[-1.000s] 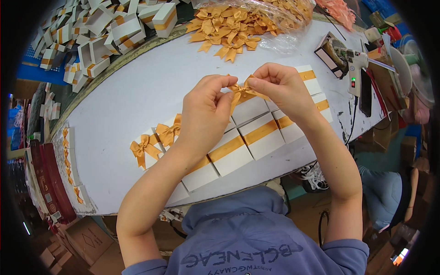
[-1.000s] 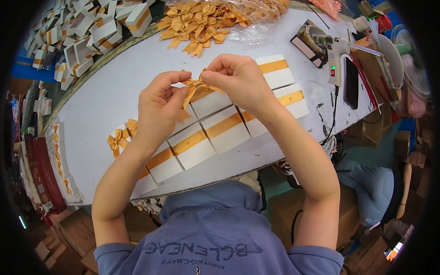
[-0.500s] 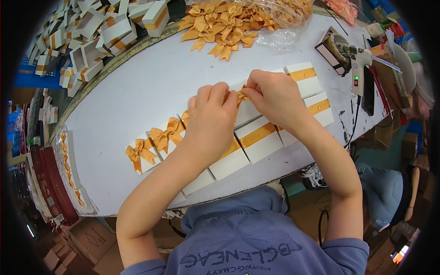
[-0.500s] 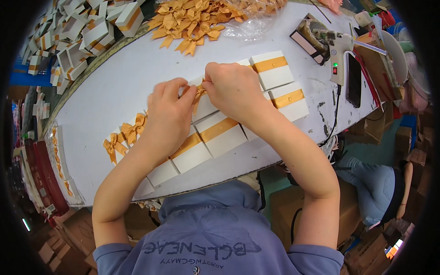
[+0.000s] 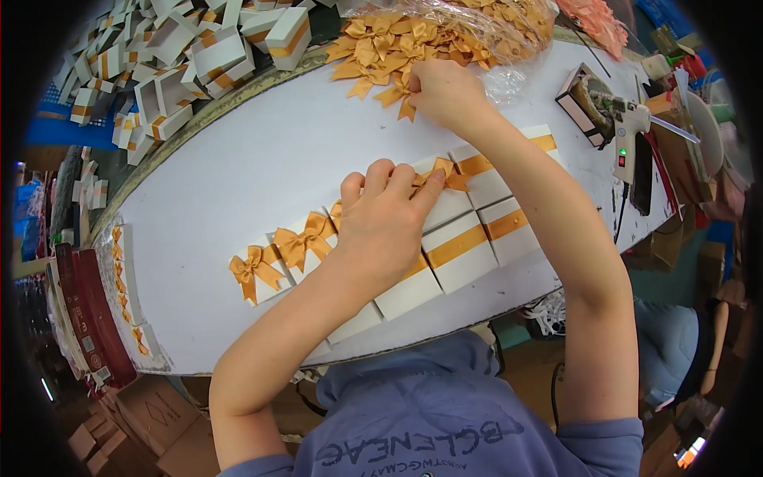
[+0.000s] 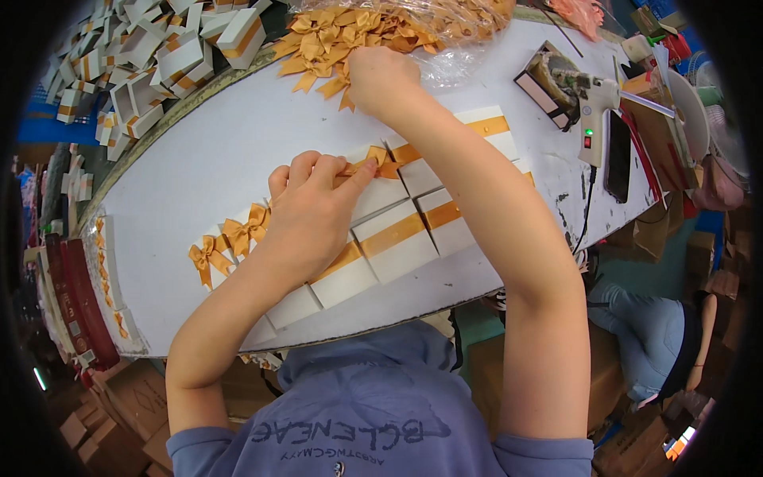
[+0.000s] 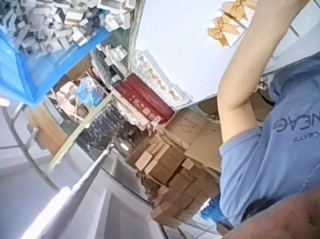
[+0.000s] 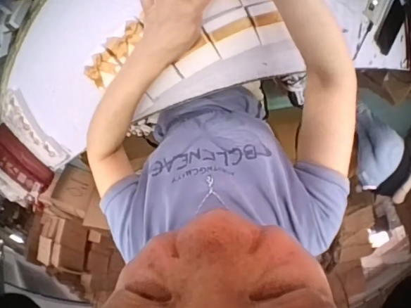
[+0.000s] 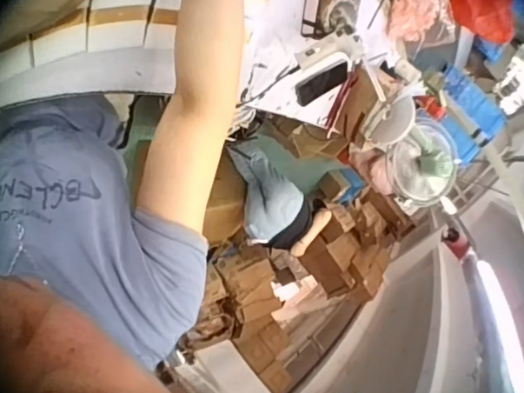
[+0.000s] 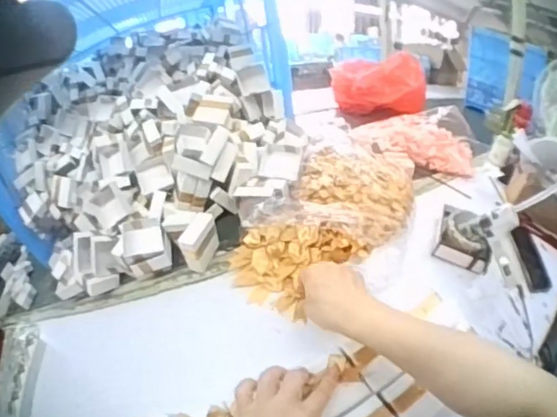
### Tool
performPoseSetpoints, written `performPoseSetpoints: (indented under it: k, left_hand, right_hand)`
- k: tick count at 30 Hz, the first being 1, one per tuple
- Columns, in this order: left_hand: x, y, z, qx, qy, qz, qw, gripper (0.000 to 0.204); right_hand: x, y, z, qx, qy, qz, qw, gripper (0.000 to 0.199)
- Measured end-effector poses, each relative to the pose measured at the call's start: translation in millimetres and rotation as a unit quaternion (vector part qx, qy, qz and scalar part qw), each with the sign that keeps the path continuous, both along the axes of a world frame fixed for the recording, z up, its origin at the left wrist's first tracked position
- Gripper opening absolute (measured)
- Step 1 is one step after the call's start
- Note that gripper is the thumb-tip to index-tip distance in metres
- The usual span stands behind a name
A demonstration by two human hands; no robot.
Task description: The recorder is assembling and decorating small white gift boxes with gold ribbons using a hot glue gun.
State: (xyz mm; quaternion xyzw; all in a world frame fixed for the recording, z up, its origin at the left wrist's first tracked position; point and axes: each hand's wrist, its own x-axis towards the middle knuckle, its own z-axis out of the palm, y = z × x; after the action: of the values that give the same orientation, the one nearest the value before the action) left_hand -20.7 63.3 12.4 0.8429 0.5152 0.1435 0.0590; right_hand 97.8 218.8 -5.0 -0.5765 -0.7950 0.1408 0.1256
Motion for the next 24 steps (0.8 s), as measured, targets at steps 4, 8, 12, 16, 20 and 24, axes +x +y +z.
performPoseSetpoints:
  k: [4,8,12,16,20,24]
  left_hand:
    - [-17.3,21.6,0.0,0.046,-0.198,0.025,0.979,0.027]
    - [-26.0,58.5,13.0,-0.126,-0.421,0.194,0.877,0.017]
    - [-25.7,70.1,-6.6,-0.132,-0.412,0.18,0.884,0.014]
    - [-30.7,87.2,-12.1,-0.178,-0.369,0.24,0.88,0.014]
    - [-21.3,92.2,-11.2,-0.17,-0.459,0.24,0.839,0.016]
    - [-14.4,83.0,-6.5,-0.124,-0.62,0.236,0.738,0.016]
  right_hand:
    - [0.8,0.0,-6.7,0.008,-0.026,0.028,0.999,0.012]
    - [-1.7,-7.6,-2.6,0.069,0.01,0.032,0.997,0.013]
    - [-4.2,5.7,-2.1,-0.025,0.004,0.008,1.0,0.014]
    - [-3.1,-12.4,4.2,-0.008,0.054,0.069,0.996,0.013]
    - [5.6,-32.9,17.7,0.052,0.107,0.091,0.989,0.019]
    - [27.4,-49.6,31.6,0.01,0.296,0.019,0.955,0.026]
